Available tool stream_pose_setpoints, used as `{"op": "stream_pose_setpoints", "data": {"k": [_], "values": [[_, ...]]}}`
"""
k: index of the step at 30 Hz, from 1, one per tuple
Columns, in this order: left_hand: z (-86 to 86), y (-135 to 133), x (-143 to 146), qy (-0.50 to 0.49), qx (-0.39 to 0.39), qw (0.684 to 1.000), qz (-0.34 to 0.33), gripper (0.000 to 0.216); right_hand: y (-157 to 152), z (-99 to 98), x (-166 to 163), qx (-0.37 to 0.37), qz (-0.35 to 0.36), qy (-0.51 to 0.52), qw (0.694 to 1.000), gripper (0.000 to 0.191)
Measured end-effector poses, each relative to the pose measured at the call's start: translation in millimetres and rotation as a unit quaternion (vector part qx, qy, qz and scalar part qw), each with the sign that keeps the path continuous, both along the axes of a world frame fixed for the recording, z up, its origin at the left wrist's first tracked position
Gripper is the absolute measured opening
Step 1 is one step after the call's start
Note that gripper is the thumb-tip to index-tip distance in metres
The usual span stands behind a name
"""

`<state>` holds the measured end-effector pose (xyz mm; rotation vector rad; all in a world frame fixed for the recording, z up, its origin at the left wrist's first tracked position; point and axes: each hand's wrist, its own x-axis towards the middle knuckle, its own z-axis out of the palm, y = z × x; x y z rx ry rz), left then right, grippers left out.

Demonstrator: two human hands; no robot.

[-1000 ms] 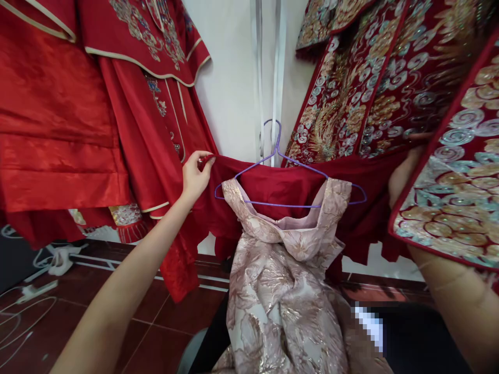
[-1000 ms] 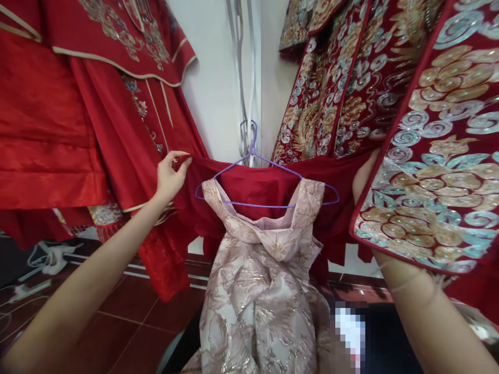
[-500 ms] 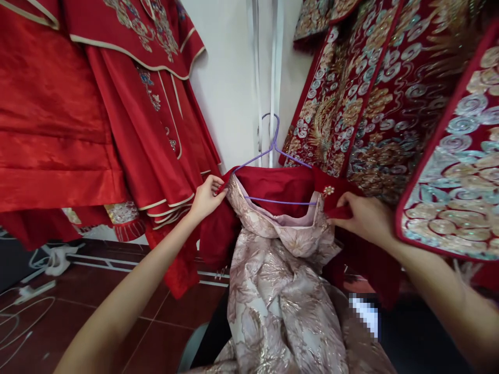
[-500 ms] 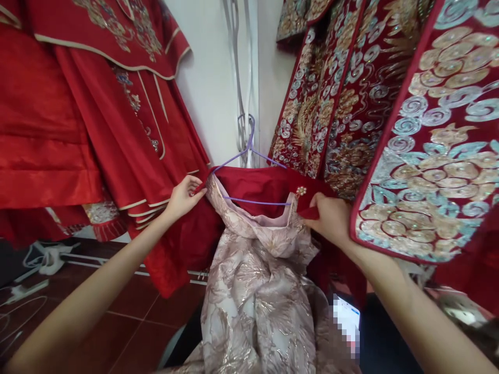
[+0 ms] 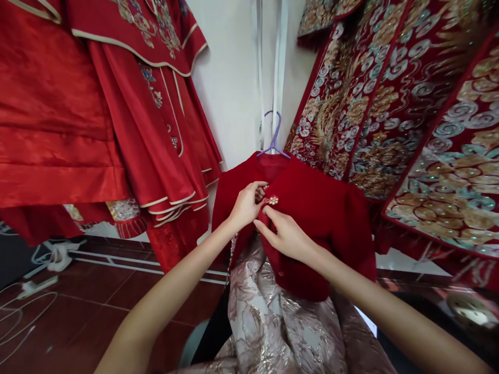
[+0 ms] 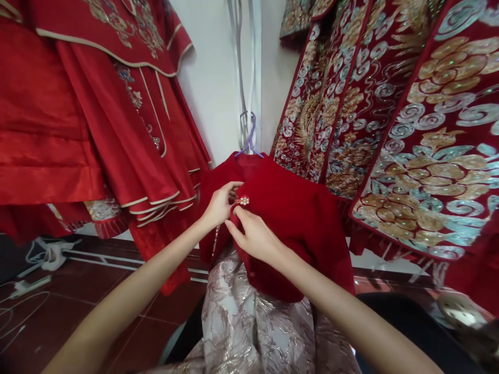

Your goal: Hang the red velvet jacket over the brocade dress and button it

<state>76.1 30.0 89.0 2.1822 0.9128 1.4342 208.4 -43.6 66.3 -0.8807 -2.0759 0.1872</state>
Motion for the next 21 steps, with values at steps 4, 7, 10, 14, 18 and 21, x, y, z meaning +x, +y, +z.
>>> {"op": "stream_pose_setpoints", "data": {"k": [4,7,10,14,18,21], "values": [[-12.7,1.7,-7.5,-0.041,-0.001,0.999,0.027,0.032,11.4,-5.9,14.5,0.115,-0.116,0.082,0.983,0.012],[-17.1,0.5,-7.7,-0.072,0.005,0.997,0.032,0.030,14.5,-3.0,28.5,0.122,-0.123,0.140,0.975,0.014],[-17.2,-1.8,-3.7,-0.084,0.009,0.996,0.016,0.026,17.5,4.2,35.9,0.091,-0.084,0.164,0.979,0.017],[-13.7,-4.1,2.3,-0.089,0.008,0.996,0.001,0.022,32.5,9.8,34.0,0.006,-0.007,0.246,0.969,0.029],[-10.9,-5.0,5.3,-0.087,0.004,0.996,-0.003,0.020,51.4,10.4,31.7,-0.069,0.006,0.338,0.939,0.056],[-11.1,-4.5,5.2,-0.091,0.008,0.996,-0.005,0.019,56.7,9.7,34.5,-0.078,-0.009,0.326,0.942,0.038]]}}
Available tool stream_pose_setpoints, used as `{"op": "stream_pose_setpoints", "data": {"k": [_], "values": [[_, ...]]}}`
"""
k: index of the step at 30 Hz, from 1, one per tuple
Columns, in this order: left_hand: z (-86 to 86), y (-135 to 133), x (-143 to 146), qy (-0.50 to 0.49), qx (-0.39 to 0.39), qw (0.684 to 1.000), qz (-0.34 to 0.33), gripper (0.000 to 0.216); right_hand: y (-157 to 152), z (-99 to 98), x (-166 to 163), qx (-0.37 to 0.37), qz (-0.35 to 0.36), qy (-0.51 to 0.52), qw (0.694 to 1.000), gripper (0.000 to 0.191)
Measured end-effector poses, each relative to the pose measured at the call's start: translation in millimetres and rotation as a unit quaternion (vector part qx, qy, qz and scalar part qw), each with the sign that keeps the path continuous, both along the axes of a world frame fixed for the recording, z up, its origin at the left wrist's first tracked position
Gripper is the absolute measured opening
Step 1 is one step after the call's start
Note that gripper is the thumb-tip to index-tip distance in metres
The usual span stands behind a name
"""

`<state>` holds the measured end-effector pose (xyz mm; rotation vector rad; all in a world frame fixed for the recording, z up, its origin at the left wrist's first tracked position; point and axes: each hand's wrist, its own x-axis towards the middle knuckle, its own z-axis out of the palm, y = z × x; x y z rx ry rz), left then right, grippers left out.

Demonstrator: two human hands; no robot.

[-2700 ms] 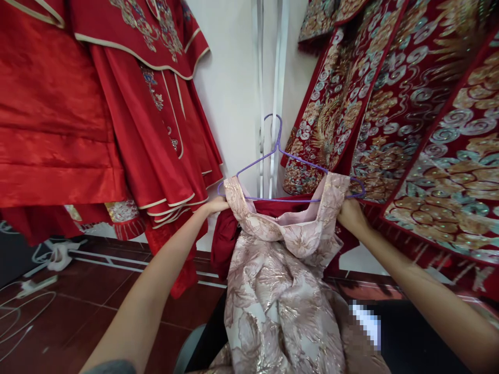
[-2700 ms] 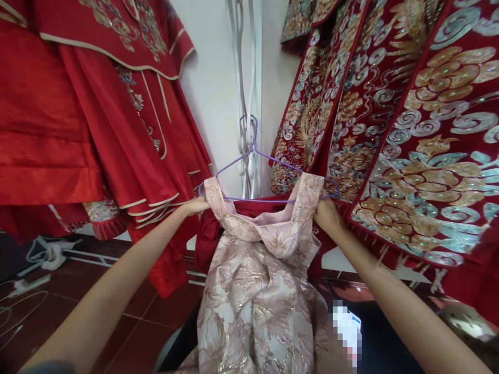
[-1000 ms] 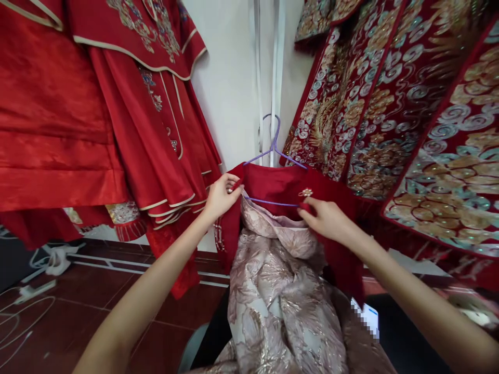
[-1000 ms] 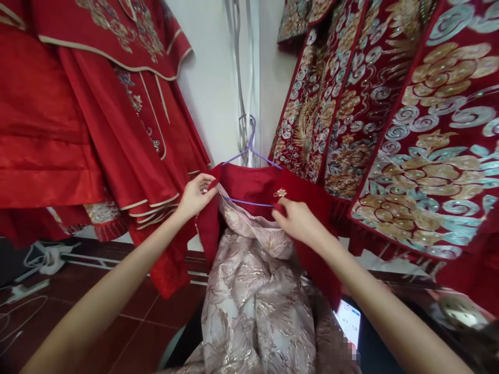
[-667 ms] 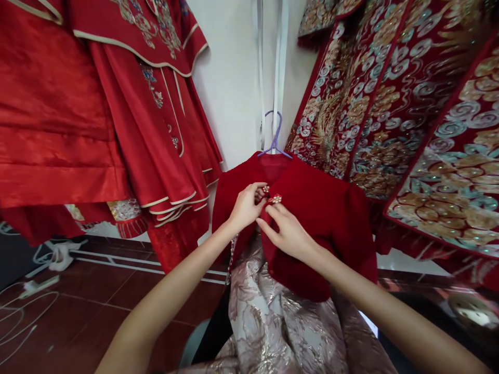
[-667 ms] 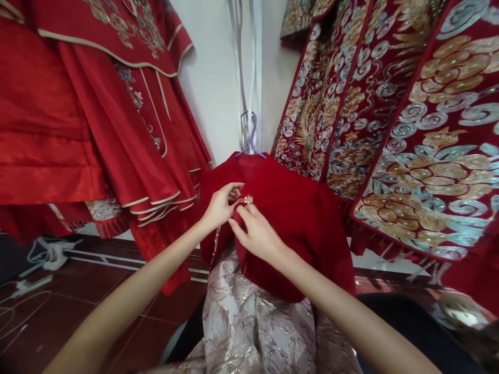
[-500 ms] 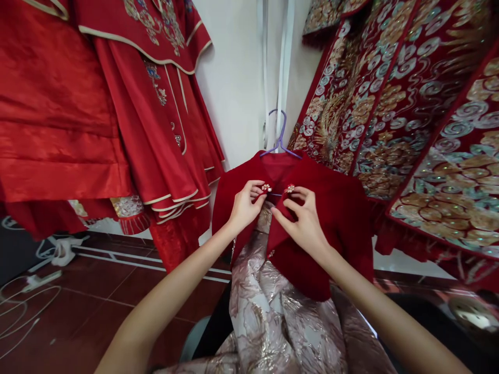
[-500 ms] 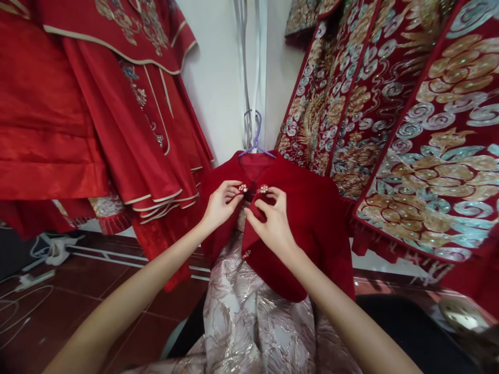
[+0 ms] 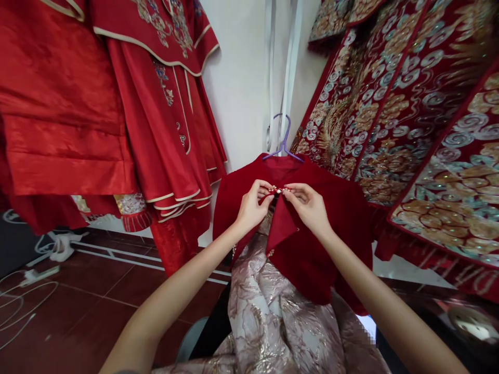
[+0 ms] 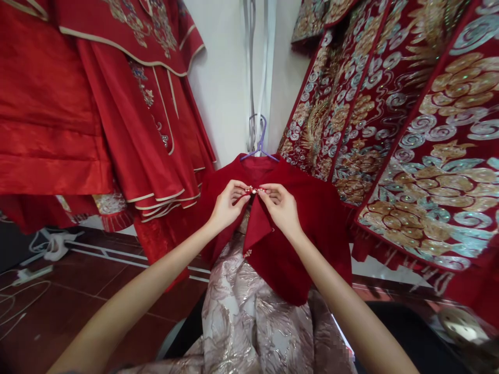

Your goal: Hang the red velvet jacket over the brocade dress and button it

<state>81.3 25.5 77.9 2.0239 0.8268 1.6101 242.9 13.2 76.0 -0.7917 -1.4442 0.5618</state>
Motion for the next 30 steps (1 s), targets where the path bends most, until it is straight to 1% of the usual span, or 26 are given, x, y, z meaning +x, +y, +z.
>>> {"op": "stream_pose_setpoints", "data": {"k": [2,5,8,12,16,21,26,30], "values": [[-0.5,0.6,-0.6,-0.009,0.000,1.000,0.000,0.019,-0.8,-1.5,2.3,0.002,0.002,-0.006,1.000,0.032],[-0.6,0.9,-1.3,-0.021,-0.002,1.000,-0.003,0.019,-3.5,-4.6,4.2,0.017,0.004,-0.015,1.000,0.029],[0.3,0.7,-1.2,-0.018,-0.002,1.000,-0.008,0.018,-5.0,-5.7,4.2,0.035,-0.013,-0.049,0.998,0.027],[2.4,1.2,-1.4,-0.011,-0.011,1.000,-0.006,0.017,-8.6,-1.1,2.4,0.074,-0.043,-0.100,0.991,0.024],[8.1,1.4,-3.6,0.031,-0.016,0.999,-0.012,0.017,-14.0,5.9,0.8,0.117,-0.061,-0.147,0.980,0.019],[18.3,0.1,-7.3,0.105,-0.003,0.994,-0.010,0.014,-13.8,10.3,0.4,0.143,-0.075,-0.173,0.972,0.018],[22.6,0.1,-8.4,0.127,-0.019,0.992,0.000,0.010,-13.0,9.5,0.8,0.153,-0.081,-0.175,0.969,0.017],[24.3,-2.7,-8.7,0.144,-0.037,0.989,0.010,0.013,-13.4,7.9,1.3,0.150,-0.074,-0.176,0.970,0.017]]}}
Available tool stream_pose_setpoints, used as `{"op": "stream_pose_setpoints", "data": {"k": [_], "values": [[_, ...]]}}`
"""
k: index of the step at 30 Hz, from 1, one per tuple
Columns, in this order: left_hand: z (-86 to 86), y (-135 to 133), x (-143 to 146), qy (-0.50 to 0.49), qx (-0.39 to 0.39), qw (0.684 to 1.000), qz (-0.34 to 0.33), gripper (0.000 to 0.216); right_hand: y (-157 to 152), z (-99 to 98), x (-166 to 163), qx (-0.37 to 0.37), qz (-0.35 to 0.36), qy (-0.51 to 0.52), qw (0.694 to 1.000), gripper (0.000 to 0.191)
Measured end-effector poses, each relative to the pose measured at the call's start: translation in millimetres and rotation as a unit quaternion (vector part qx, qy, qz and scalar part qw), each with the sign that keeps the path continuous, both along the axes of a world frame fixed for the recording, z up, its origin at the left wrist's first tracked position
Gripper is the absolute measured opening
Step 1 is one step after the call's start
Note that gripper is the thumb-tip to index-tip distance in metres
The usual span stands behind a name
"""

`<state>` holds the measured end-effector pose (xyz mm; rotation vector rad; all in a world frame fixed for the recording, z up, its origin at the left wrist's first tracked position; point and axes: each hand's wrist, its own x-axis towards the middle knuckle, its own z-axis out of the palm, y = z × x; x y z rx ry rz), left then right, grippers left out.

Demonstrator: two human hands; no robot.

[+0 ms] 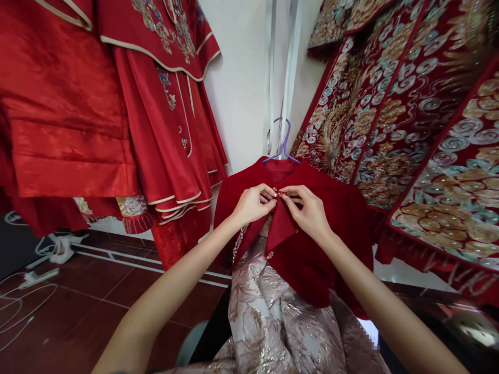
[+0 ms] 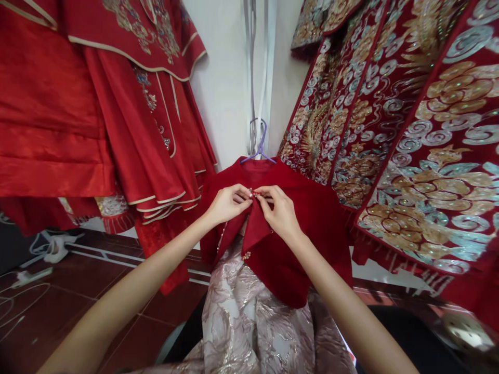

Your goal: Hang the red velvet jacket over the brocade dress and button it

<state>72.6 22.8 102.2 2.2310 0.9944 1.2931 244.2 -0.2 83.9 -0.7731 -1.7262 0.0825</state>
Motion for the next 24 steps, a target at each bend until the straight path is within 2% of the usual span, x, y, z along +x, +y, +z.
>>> {"op": "stream_pose_setpoints", "data": {"k": [6,13,20,24], "values": [[3.6,-5.3,0.5,0.030,0.008,0.999,0.032,0.016,0.6,-1.1,0.2,-0.006,0.002,-0.008,1.000,0.018],[13.7,-8.3,1.1,0.141,0.069,0.985,0.066,0.011,7.8,0.0,1.9,-0.018,-0.008,-0.014,1.000,0.016],[19.8,-12.2,3.1,0.172,0.083,0.980,0.059,0.013,8.9,1.8,4.5,-0.054,0.014,0.007,0.998,0.016],[20.5,-13.6,6.2,0.199,0.097,0.972,0.082,0.015,11.6,2.1,3.9,-0.069,0.029,0.041,0.996,0.031]]}}
